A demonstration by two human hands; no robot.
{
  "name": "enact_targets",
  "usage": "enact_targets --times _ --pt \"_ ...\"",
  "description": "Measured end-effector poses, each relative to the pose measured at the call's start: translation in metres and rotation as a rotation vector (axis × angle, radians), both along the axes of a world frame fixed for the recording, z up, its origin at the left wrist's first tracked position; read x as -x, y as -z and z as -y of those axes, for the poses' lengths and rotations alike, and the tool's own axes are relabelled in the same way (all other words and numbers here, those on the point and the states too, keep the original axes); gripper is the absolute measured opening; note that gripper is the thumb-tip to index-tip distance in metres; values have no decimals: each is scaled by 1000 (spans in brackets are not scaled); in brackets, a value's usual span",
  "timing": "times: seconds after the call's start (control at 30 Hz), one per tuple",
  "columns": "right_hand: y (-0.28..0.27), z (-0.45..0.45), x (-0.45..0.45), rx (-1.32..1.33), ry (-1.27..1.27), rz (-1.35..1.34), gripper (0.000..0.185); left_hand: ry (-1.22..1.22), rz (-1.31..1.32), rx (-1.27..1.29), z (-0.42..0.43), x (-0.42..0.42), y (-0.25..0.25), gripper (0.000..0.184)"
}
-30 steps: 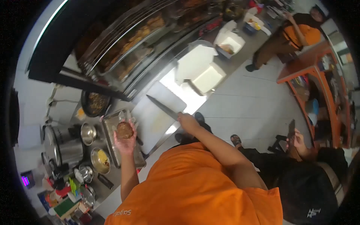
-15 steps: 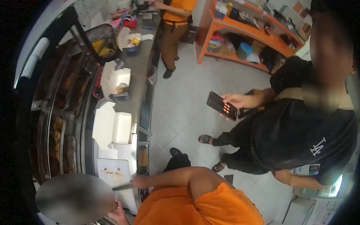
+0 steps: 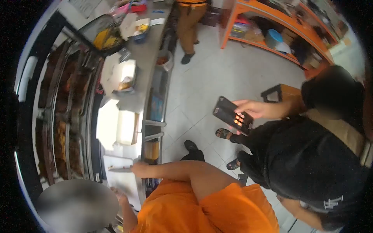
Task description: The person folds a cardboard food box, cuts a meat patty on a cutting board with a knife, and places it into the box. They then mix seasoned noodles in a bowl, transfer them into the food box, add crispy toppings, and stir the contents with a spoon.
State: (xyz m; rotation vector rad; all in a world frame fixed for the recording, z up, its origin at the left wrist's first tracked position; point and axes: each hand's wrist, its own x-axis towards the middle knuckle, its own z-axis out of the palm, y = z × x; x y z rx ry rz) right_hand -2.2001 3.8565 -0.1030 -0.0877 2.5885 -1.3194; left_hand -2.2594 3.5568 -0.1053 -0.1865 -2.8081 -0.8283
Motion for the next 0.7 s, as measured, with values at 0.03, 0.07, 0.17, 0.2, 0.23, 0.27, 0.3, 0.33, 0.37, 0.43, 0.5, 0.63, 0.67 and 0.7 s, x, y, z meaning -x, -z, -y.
enact_targets --times 0.03,0.07,0.17,0.2,0.23,0.27,0.3,0.33,0.37,0.43,0.5,0.63,0.67,0.7 --pt "-7 -1 1 -13 -33 13 34 25 141 151 -10 1 -10 23" --pt "-13 -7 0 -27 -64 23 33 48 286 295 -16 3 -20 26" --pt "1 -5 3 -59 -57 -22 30 91 257 496 -39 -4 -27 42" --pt "-3 -7 4 -83 -71 -52 27 86 205 536 -36 -9 -18 48" --pt "-5 -9 5 -103 -92 -82 24 75 157 581 -30 -14 -10 53" --pt "-8 -8 5 -121 -120 -114 21 36 109 600 -26 -17 -4 74" --pt "-1 -1 8 -137 -93 -100 17 -4 57 591 -24 -23 -3 80" --pt "8 7 9 -151 -72 -88 14 -66 -33 671 -12 -28 12 72" --pt "-2 5 8 -114 -113 -110 16 -79 -79 366 -12 -37 12 68" --pt "-35 -3 9 -47 -181 -149 17 -236 -46 -25 0 -56 31 70" --pt "-57 13 15 25 -220 -194 16 -334 -4 -291 -3 -80 19 64" --pt "-90 98 59 -36 -347 -136 22 -345 171 -749 15 -111 -19 47" --pt "-93 119 73 -34 -357 -127 22 -320 232 -889 19 -116 -31 45" --pt "-99 151 89 -43 -363 -114 23 -325 267 -903 31 -122 -38 42"
